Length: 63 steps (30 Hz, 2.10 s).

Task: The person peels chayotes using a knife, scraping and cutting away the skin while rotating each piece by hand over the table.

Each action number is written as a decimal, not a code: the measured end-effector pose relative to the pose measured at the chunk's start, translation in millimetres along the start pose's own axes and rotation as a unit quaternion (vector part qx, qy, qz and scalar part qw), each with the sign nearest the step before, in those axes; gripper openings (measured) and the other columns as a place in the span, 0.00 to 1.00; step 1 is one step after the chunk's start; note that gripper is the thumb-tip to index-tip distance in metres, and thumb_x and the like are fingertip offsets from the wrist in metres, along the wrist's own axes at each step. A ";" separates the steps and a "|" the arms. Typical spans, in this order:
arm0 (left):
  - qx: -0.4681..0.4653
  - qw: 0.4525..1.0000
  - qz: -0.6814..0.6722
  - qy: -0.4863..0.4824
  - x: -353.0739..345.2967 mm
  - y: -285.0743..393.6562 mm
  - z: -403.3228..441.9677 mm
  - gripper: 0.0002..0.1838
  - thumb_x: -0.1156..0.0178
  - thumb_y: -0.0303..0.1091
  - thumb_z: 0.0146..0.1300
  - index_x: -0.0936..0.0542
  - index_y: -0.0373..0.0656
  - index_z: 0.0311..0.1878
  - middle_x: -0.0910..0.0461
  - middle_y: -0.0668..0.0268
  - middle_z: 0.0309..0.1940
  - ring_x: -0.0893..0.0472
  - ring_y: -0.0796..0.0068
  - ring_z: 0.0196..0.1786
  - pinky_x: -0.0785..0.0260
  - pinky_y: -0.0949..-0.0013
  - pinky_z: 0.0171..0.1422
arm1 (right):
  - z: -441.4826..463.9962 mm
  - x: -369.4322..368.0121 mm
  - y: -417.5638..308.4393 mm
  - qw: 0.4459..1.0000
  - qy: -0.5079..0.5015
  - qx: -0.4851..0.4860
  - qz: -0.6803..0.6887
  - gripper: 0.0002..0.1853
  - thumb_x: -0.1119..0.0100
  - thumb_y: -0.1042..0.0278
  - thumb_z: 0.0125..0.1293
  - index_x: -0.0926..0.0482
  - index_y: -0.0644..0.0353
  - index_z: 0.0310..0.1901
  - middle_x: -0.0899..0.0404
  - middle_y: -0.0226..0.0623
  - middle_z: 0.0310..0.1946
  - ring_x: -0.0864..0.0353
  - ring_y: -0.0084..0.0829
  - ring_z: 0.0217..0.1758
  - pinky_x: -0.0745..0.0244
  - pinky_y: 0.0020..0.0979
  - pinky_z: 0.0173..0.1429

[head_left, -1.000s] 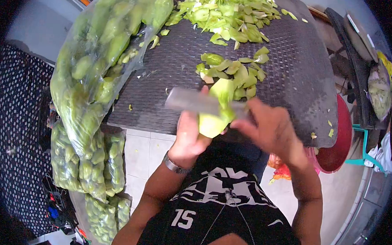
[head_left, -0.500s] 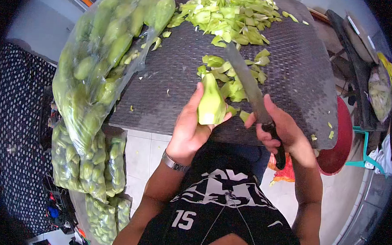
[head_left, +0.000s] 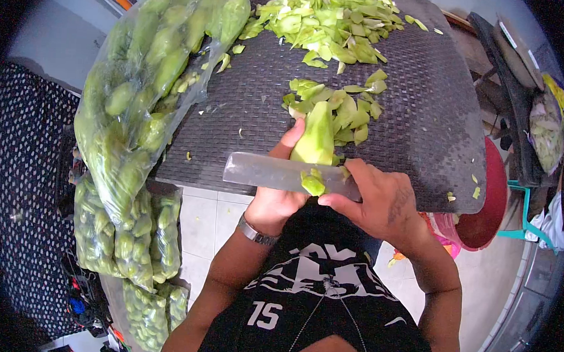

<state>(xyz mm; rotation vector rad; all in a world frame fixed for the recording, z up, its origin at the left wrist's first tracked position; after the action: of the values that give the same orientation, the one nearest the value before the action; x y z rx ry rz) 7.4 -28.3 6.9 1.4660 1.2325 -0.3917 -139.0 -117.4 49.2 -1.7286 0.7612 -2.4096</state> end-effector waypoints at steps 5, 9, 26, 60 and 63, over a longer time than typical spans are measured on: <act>0.028 0.999 -0.020 0.027 1.8 -2.3 2.9 0.28 0.46 0.60 0.76 0.20 0.44 0.61 0.13 0.60 0.43 0.12 0.65 0.43 0.18 0.61 0.47 | -0.6 7.7 -1.0 1.000 0.010 0.009 0.017 0.31 0.34 0.33 0.64 0.24 0.59 0.44 0.16 0.44 0.29 0.13 0.50 0.30 0.20 0.47 0.31; 0.048 0.997 0.051 -0.035 20.8 -4.1 1.3 0.29 0.48 0.60 0.77 0.21 0.43 0.61 0.13 0.59 0.42 0.12 0.64 0.37 0.21 0.68 0.31 | 4.0 8.3 5.5 1.000 -0.014 -0.011 0.013 0.27 0.29 0.42 0.63 0.24 0.61 0.45 0.18 0.48 0.29 0.14 0.53 0.31 0.23 0.45 0.33; 0.005 0.993 0.100 0.060 21.8 8.9 -7.9 0.27 0.51 0.60 0.79 0.24 0.46 0.61 0.15 0.61 0.43 0.13 0.61 0.39 0.17 0.59 0.41 | 17.2 7.6 71.6 0.868 0.066 -0.282 0.403 0.39 0.66 0.25 0.78 0.20 0.59 0.46 0.34 0.24 0.16 0.38 0.20 0.11 0.41 0.30 0.14; -0.058 0.998 0.032 0.017 9.0 21.2 31.5 0.26 0.41 0.43 0.69 0.26 0.40 0.66 0.18 0.49 0.51 0.15 0.54 0.40 0.21 0.58 0.44 | -15.1 -34.8 -12.5 0.882 -0.013 -0.140 0.451 0.42 0.59 0.36 0.81 0.49 0.61 0.82 0.13 0.36 0.29 0.23 0.18 0.24 0.27 0.24 0.34; -0.077 0.996 0.044 0.008 4.6 24.9 28.7 0.32 0.40 0.43 0.67 0.34 0.47 0.73 0.23 0.45 0.60 0.16 0.48 0.43 0.19 0.51 0.50 | -16.0 -43.1 -7.0 0.901 0.008 -0.123 0.415 0.44 0.56 0.36 0.80 0.51 0.61 0.83 0.12 0.40 0.30 0.14 0.27 0.30 0.23 0.28 0.39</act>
<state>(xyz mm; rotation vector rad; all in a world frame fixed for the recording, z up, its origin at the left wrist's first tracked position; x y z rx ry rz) 40.9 -46.9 7.1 1.3869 1.1795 -0.2206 -136.5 -91.0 11.1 -1.0766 1.4806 -1.7767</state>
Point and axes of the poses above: each hand's wrist, its own z-axis towards the middle knuckle, its own x-axis out of the back of the hand, y = z × x, the point moved 3 cm from there along z, towards the middle knuckle
